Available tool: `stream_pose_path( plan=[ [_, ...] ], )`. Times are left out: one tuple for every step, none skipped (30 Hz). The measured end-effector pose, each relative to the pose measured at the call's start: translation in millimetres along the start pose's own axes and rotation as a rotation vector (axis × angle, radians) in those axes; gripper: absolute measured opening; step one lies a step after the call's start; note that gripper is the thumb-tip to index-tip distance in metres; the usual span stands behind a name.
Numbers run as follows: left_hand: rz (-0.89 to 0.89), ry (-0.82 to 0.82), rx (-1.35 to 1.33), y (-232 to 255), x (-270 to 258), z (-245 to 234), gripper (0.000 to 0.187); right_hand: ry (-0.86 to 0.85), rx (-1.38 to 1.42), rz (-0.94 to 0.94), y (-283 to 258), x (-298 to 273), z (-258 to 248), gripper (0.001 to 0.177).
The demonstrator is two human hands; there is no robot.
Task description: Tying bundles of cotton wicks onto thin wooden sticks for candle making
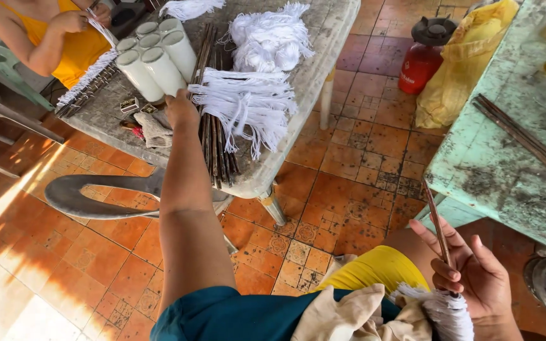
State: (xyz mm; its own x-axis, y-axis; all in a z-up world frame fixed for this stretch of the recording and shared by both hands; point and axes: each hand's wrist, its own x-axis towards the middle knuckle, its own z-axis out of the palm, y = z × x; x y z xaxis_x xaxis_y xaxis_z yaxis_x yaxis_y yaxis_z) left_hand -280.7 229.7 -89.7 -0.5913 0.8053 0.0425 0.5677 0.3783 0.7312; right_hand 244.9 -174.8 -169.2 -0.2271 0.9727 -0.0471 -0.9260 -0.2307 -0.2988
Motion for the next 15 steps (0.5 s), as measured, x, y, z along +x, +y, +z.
stream_pose_path(
  plan=[
    [0.102,-0.071,0.288,-12,9,5,0.056,-0.006,0.008,0.002,0,0,-2,0.053],
    [0.104,-0.074,0.289,-13,9,7,0.056,-0.003,0.009,-0.001,1,0,-5,0.053],
    [0.092,-0.042,0.333,-13,9,9,0.054,0.018,-0.001,0.002,1,-1,-8,0.053],
    [0.085,-0.009,0.375,-10,10,12,0.053,0.037,-0.010,0.001,1,-1,-9,0.054],
    [0.091,-0.012,0.374,1,3,8,0.053,0.038,-0.010,-0.007,1,2,-9,0.054],
    [0.145,-0.006,0.418,11,-7,8,0.064,0.046,-0.011,-0.005,1,1,-9,0.054],
    [0.199,0.000,0.462,21,-18,9,0.080,0.055,-0.012,-0.003,1,1,-10,0.055],
    [0.209,-0.015,0.462,23,-29,25,0.080,0.067,-0.012,-0.016,1,1,-11,0.055],
    [0.668,0.140,0.299,24,-41,42,0.071,0.065,-0.015,0.007,0,1,-13,0.057],
    [1.113,0.301,0.110,25,-52,55,0.066,0.055,-0.023,0.037,-3,4,-14,0.059],
    [1.114,0.294,0.103,76,-125,38,0.066,0.061,-0.027,0.031,-1,3,-13,0.059],
    [0.577,-0.224,-0.242,127,-212,8,0.059,0.077,-0.006,0.043,0,4,-11,0.059],
    [-0.003,-0.719,-0.547,170,-312,-39,0.055,0.092,0.015,0.055,0,5,-9,0.060],
    [-0.010,-0.728,-0.547,149,-329,-12,0.055,0.103,0.013,0.053,2,5,-10,0.060],
    [0.922,-0.644,-0.462,128,-347,16,0.028,0.139,0.002,0.061,4,6,-12,0.054]
  ],
)
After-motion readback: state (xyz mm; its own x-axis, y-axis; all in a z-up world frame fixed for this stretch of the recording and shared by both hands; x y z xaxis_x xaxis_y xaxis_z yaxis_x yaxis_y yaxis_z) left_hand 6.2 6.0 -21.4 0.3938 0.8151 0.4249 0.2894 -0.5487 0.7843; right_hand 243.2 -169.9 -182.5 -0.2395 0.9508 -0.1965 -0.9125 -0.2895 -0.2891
